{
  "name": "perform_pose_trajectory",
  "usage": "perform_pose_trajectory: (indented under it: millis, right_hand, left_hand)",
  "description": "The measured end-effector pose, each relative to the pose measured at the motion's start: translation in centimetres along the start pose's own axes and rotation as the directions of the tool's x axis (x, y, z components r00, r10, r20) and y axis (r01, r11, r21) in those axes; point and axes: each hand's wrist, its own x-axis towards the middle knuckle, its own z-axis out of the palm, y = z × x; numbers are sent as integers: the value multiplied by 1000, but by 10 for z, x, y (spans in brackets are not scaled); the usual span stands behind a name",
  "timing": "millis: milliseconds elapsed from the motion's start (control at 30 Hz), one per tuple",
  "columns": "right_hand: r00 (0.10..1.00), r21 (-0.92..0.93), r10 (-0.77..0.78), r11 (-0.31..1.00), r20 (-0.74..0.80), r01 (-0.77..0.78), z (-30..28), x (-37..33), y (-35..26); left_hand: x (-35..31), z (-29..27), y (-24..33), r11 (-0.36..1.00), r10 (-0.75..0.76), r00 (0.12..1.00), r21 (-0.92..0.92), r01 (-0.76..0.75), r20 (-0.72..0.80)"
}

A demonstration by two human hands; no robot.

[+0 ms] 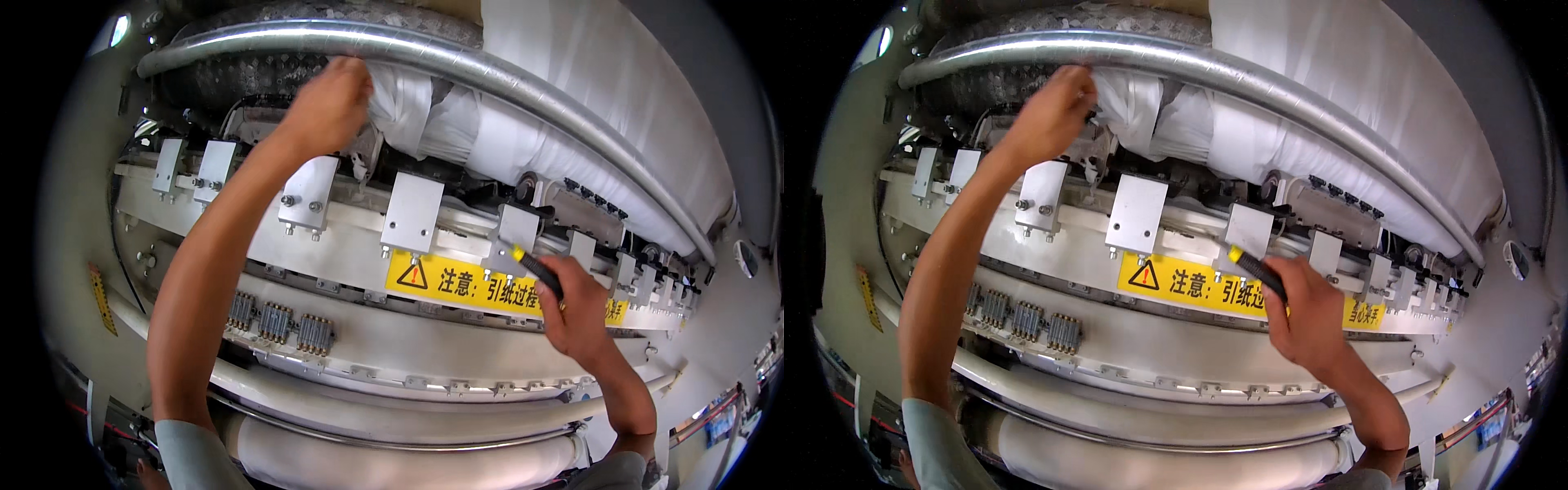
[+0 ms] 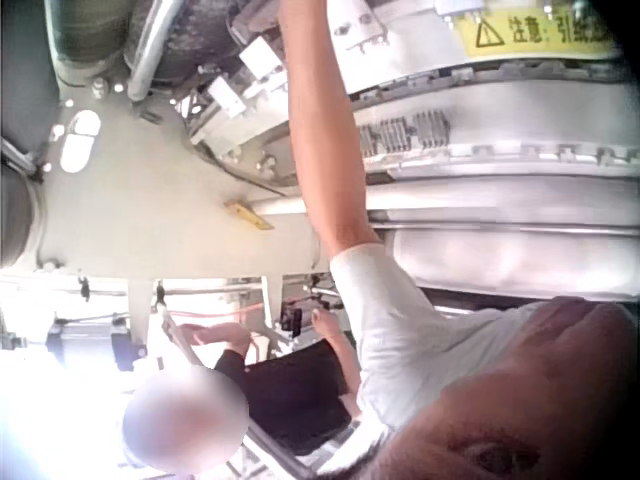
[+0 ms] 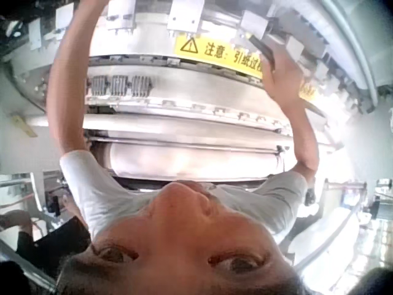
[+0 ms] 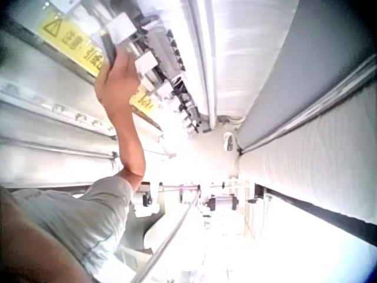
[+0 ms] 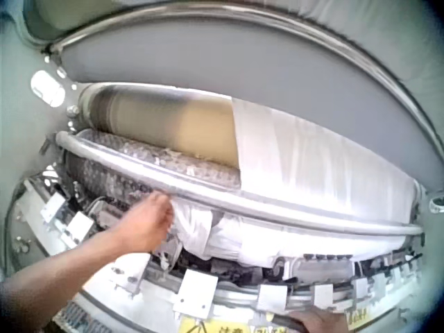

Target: The person uses a hand-held cutter to trim large rolls of white fabric and assists another individual in feeding the fabric through the rollers of an industrial machine.

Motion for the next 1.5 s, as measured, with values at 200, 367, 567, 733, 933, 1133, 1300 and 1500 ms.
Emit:
perform_pose_trajectory:
  millis: [200,367,567,733,933,1133,1300,1500]
  right_hand:
    - [1000,14,-1,1000,25,1,-8,-29,5]
    - [999,-29,18,999,50,-17,-13,-41,9]
    - [998,7,43,999,46,-43,-21,-33,-2]
    - [998,13,43,999,54,-44,-20,-34,-8]
    - [998,-18,16,1000,65,-14,-25,-37,-9]
    - [1000,44,-25,999,-9,25,-19,-25,-12]
    - [997,140,-51,988,-54,58,0,83,-34]
    - [977,-51,-182,983,-111,177,73,214,-29]
  left_hand:
    - [27,64,37,965,-49,994,-262,23,-95]
    - [15,79,66,890,98,991,-454,-43,97]
    - [14,54,74,804,265,846,-590,70,462]
    - [-4,49,71,911,269,915,-388,-141,299]
    - [-9,41,62,988,-36,995,144,50,-92]
    - [-7,54,40,997,2,1000,72,-3,19]
    - [-47,45,58,980,75,992,192,-56,-97]
    - [-143,-29,99,998,4,992,-64,-12,-128]
